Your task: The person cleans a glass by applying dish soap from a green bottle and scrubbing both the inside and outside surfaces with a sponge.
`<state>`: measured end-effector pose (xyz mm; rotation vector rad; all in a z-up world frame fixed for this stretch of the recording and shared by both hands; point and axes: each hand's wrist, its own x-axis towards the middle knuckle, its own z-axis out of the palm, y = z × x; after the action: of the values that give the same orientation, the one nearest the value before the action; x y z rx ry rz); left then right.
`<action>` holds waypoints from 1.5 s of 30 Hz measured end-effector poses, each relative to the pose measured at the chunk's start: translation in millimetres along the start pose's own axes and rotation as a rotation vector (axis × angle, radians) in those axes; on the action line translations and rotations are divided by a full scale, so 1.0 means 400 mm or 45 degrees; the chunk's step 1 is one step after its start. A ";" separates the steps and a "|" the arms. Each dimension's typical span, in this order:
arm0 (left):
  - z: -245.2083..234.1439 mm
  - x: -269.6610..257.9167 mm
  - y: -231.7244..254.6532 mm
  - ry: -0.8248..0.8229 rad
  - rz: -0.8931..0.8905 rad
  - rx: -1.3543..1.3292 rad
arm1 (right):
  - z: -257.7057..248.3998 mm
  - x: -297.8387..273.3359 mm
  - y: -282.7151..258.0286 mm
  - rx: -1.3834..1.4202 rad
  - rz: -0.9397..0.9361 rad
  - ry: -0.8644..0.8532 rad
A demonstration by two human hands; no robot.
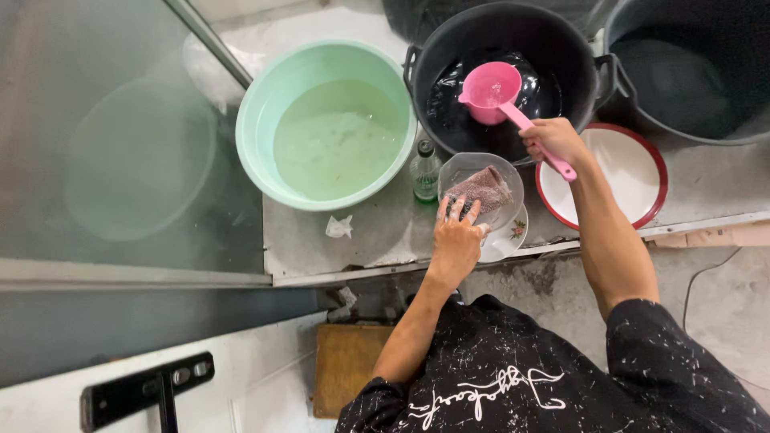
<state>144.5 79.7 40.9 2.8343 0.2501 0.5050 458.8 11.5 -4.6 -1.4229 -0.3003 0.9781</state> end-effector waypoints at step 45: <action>0.083 0.326 -0.141 0.095 0.204 0.183 | 0.082 -0.519 -0.120 -0.608 -0.452 0.446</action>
<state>270.2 153.7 36.5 2.9949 0.0754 0.6517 330.3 -107.2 121.4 -1.8616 -0.5269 0.3649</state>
